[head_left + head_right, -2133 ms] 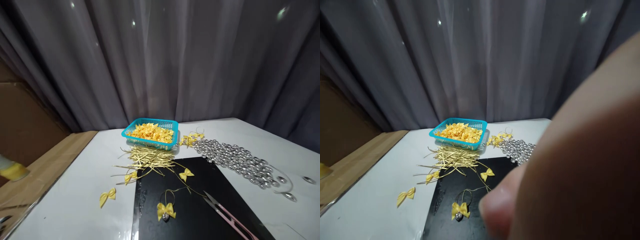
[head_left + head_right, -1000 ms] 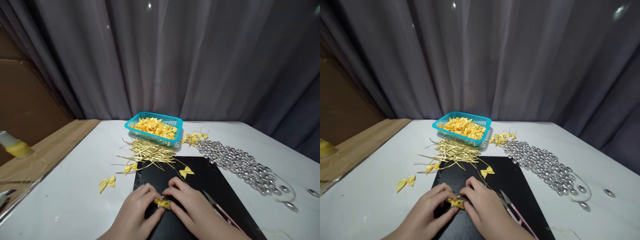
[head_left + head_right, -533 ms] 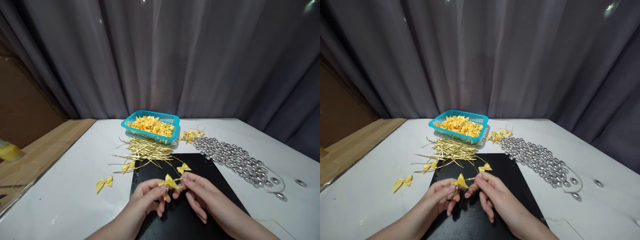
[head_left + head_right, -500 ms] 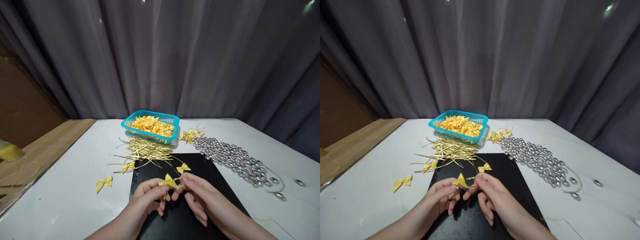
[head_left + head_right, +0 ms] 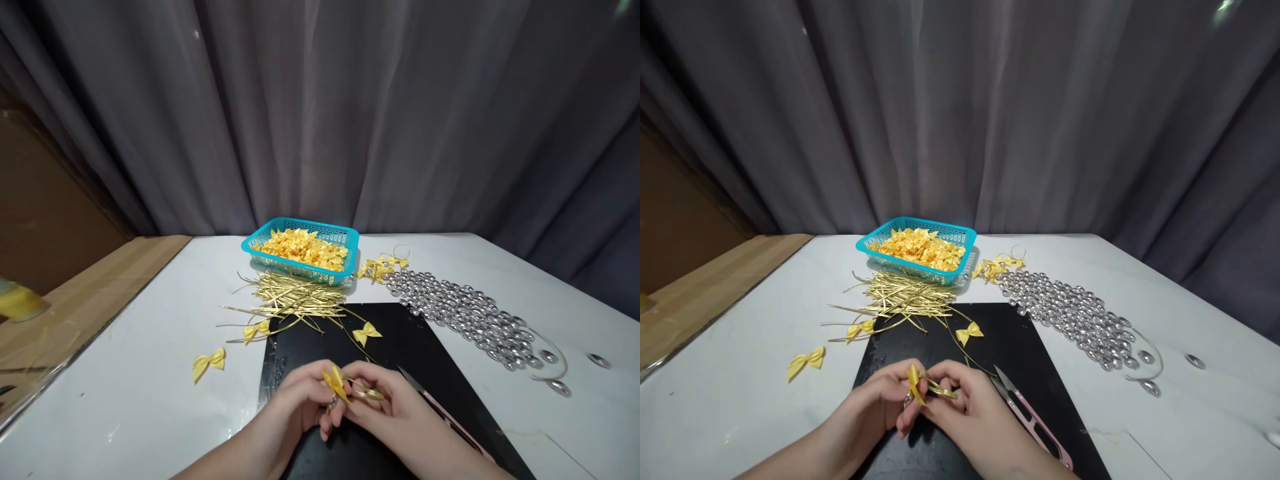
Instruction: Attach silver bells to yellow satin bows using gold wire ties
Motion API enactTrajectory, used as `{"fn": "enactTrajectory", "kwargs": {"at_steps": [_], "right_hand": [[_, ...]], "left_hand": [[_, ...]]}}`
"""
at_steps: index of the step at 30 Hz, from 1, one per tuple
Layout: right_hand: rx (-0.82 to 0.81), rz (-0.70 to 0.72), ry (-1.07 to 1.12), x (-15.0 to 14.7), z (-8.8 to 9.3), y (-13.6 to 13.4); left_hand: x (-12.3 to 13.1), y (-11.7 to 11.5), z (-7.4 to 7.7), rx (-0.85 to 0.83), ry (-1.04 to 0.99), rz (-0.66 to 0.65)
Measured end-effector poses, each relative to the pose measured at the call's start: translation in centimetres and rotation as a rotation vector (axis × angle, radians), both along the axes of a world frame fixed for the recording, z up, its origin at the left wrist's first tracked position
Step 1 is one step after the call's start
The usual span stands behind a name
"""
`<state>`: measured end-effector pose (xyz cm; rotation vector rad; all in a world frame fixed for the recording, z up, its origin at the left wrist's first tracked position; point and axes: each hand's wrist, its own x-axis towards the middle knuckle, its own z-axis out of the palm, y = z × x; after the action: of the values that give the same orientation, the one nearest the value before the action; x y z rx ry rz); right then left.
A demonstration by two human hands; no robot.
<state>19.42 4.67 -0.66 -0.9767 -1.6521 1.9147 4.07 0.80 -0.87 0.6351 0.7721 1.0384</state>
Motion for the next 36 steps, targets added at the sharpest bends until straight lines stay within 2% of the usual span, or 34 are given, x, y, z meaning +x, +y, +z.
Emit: {"fn": "enactTrajectory", "kwargs": {"at_steps": [4,8,12,15,23,27,29,32,36], "right_hand": [[0.27,0.005,-0.237,0.8,0.1,0.5],[0.447,0.002,-0.242,1.6,1.2,0.7],[0.326,0.056,-0.226,2.1,2.4,0.8],[0.212,0.104,-0.234,2.4,3.1,1.1],[0.149,0.099,-0.208,4.0,4.8,1.5],[0.132,0.139,-0.167,3.6,4.5,1.1],[0.237,0.132,-0.19,3.2,4.0,0.8],[0.481,0.152,-0.25,2.6,3.3,0.5],[1.033,0.184,-0.272,2.3,2.0,-0.1]], "left_hand": [[-0.4,-0.1,-0.6,-0.015,-0.095,-0.019],[-0.8,-0.1,-0.3,-0.063,-0.157,-0.069],[-1.1,0.0,0.0,-0.041,-0.119,-0.086],[-1.2,0.1,0.0,-0.061,-0.166,-0.11],[-1.2,0.5,-0.3,-0.045,-0.136,-0.091],[-1.1,0.5,-0.1,-0.037,-0.077,-0.088],[-1.1,0.4,-0.1,-0.028,-0.043,-0.1],[-1.0,0.3,-0.2,0.002,-0.039,-0.123],[-1.0,0.3,-0.2,0.03,-0.058,-0.149]]}}
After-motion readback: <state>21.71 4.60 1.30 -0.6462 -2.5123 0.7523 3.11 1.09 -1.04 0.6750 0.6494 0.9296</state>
